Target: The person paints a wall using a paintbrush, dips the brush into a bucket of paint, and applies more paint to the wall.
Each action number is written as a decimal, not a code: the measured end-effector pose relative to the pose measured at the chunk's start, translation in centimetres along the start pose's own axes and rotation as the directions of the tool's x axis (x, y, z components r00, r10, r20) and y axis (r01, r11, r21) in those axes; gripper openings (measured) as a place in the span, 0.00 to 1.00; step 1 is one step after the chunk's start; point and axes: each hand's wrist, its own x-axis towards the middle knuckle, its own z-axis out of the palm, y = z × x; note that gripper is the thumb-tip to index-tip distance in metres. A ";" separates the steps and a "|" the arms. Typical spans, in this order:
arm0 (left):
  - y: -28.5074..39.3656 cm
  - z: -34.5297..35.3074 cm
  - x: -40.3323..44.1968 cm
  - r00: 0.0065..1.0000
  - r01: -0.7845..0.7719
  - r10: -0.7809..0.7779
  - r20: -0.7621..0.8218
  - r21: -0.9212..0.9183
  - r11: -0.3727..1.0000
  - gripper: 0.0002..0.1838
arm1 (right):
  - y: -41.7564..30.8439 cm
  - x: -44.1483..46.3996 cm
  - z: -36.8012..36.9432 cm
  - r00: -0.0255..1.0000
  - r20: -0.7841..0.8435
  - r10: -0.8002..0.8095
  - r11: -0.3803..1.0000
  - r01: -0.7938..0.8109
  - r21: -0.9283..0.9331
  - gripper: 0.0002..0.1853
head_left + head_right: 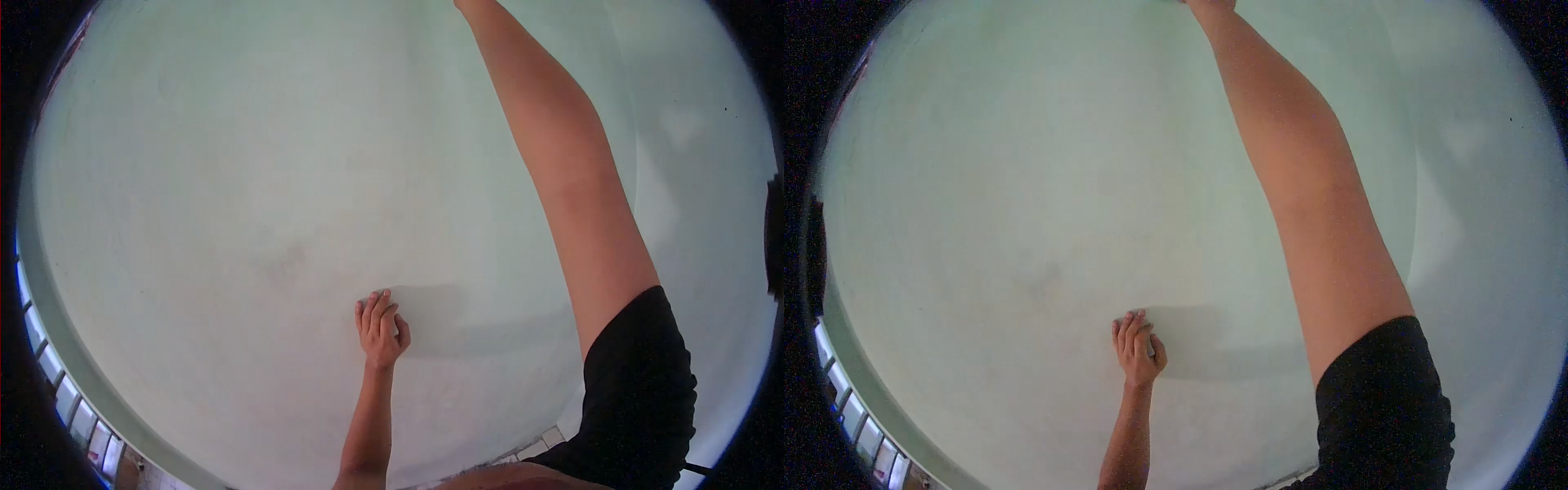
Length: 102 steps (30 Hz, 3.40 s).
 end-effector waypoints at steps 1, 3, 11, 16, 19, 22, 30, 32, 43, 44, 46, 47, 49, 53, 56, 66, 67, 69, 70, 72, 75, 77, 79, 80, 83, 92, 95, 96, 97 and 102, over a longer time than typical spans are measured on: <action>0.0 -0.2 0.0 1.000 0.010 -0.010 0.014 -0.001 1.000 0.09 | 1.2 -0.7 -0.6 0.996 0.046 -0.080 0.996 0.082 -0.043 0.09; -0.1 -0.1 0.2 1.000 -0.012 0.012 0.024 0.018 1.000 0.09 | 5.0 -4.4 -3.3 0.990 0.125 -0.063 0.986 0.081 -0.147 0.10; -0.4 0.5 0.6 1.000 -0.017 0.016 -0.011 -0.037 0.999 0.10 | 10.5 -46.0 -25.8 0.900 0.042 0.435 0.881 -0.415 -0.225 0.14; 2.4 -2.3 -0.3 0.993 0.115 -0.108 0.040 -0.240 0.964 0.10 | 6.9 -61.1 -36.2 0.675 -0.153 0.721 0.675 -0.735 -0.063 0.10; 5.3 -4.6 -4.7 0.937 0.349 -0.324 0.129 -0.357 0.866 0.11 | 1.5 -62.6 -41.3 0.584 -0.223 0.781 0.566 -0.812 -0.144 0.10; 8.4 -6.6 -17.1 0.767 0.626 -0.510 0.388 -0.278 0.729 0.12 | -3.7 -63.9 -46.1 0.506 -0.301 0.808 0.469 -0.862 -0.191 0.10; 20.8 -23.9 -50.8 -0.527 0.814 0.001 0.850 0.505 0.288 0.20 | -11.9 -69.9 -54.3 0.222 -0.448 0.866 0.186 -0.975 -0.123 0.09; 24.0 -27.9 -47.1 -0.688 0.698 -0.021 0.725 0.670 0.253 0.18 | -13.5 -69.9 -55.8 0.150 -0.465 0.872 0.139 -0.989 -0.057 0.08; 32.8 -28.1 -52.4 -0.696 0.558 -0.193 0.691 0.690 0.461 0.17 | -19.2 -69.2 -70.4 0.036 -0.392 0.919 -0.059 -0.972 -0.227 0.14; 34.3 -27.7 -54.0 -0.537 0.602 -0.231 0.812 0.560 0.570 0.17 | -18.9 -70.7 -72.7 0.021 -0.393 0.919 -0.095 -0.958 -0.271 0.14; 37.9 -27.5 -51.6 -0.600 0.651 -0.241 0.763 0.641 0.407 0.17 | -19.8 -70.4 -75.2 -0.032 -0.376 0.926 -0.140 -0.954 -0.264 0.13; 39.6 -27.6 -50.2 -0.649 0.682 -0.243 0.721 0.693 0.233 0.18 | -20.3 -70.3 -76.0 -0.069 -0.355 0.932 -0.168 -0.951 -0.258 0.13; 42.1 -27.7 -49.1 -0.626 0.705 -0.236 0.743 0.669 0.236 0.17 | -20.4 -69.6 -76.7 -0.112 -0.351 0.930 -0.219 -0.934 -0.281 0.12; 44.6 -28.0 -49.8 -0.688 0.683 -0.226 0.690 0.720 0.121 0.15 | -19.3 -69.2 -76.7 -0.151 -0.328 0.933 -0.257 -0.915 -0.309 0.10; 44.4 -28.3 -49.4 -0.695 0.702 -0.190 0.693 0.712 0.028 0.15 | -18.4 -70.1 -76.1 -0.170 -0.372 0.912 -0.271 -0.933 -0.237 0.10; 40.8 -25.8 -54.2 -0.781 0.616 -0.106 0.615 0.787 0.030 0.15 | -17.5 -76.3 -74.8 -0.253 -0.555 0.793 -0.326 -0.945 -0.035 0.10; 40.2 -25.3 -55.4 -0.770 0.622 -0.119 0.627 0.779 0.077 0.15 | -17.3 -77.2 -75.1 -0.268 -0.576 0.772 -0.347 -0.937 -0.029 0.10; 39.1 -28.0 -64.0 -0.668 0.744 -0.068 0.741 0.668 -0.027 0.15 | -16.3 -79.1 -75.7 -0.296 -0.594 0.748 -0.309 -0.947 0.082 0.11; 38.6 -27.1 -62.7 -0.729 0.666 -0.031 0.683 0.720 0.196 0.14 | -16.0 -79.9 -76.5 -0.321 -0.613 0.722 -0.343 -0.935 0.087 0.11; 39.3 -27.6 -65.4 -0.758 0.634 -0.086 0.646 0.762 0.130 0.15 | -15.4 -82.3 -79.1 -0.335 -0.640 0.691 -0.414 -0.910 0.029 0.11; 41.1 -26.3 -67.9 -0.856 0.510 -0.076 0.512 0.859 0.044 0.14 | -13.5 -87.4 -84.6 -0.328 -0.658 0.677 -0.423 -0.906 0.015 0.11; 43.5 -24.9 -69.1 -0.875 0.474 -0.092 0.475 0.880 0.032 0.13 | -11.0 -89.6 -87.5 -0.375 -0.665 0.646 -0.501 -0.865 0.001 0.10; 45.9 -22.9 -70.3 -0.889 0.456 -0.033 0.457 0.876 -0.157 0.12 | -8.8 -93.3 -90.5 -0.325 -0.639 0.697 -0.491 -0.866 -0.095 0.10; 47.3 -23.3 -73.6 -0.902 0.429 -0.026 0.431 0.887 -0.172 0.12 | -7.7 -95.7 -92.2 -0.343 -0.643 0.685 -0.519 -0.849 -0.100 0.10; 51.1 -23.8 -82.5 -0.903 0.412 0.001 0.429 0.869 -0.275 0.11 | -4.6 -103.1 -96.2 -0.188 -0.581 0.792 -0.429 -0.848 -0.311 0.08; 56.2 -26.2 -99.9 -0.549 0.717 -0.246 0.799 0.602 0.353 0.23 | 1.9 -118.7 -99.4 -0.297 -0.299 0.907 -0.406 -0.425 -0.809 0.18; 55.5 -19.8 -92.0 -0.861 0.491 -0.259 0.438 0.850 -0.192 0.28 | 2.8 -121.2 -99.6 -0.418 -0.372 0.829 -0.508 -0.286 -0.812 0.18; 55.1 -19.5 -92.0 -0.872 0.487 -0.198 0.447 0.829 -0.275 0.27 | 2.9 -122.0 -99.7 -0.427 -0.374 0.823 -0.514 -0.281 -0.811 0.18; 54.9 -19.1 -91.9 -0.875 0.480 -0.139 0.463 0.801 -0.358 0.27 | 2.9 -122.5 -99.9 -0.387 -0.342 0.856 -0.468 -0.302 -0.831 0.18; 54.7 -18.5 -91.4 -0.873 0.487 -0.131 0.470 0.821 -0.297 0.27 | 3.1 -123.6 -100.3 -0.364 -0.273 0.890 -0.390 -0.302 -0.870 0.17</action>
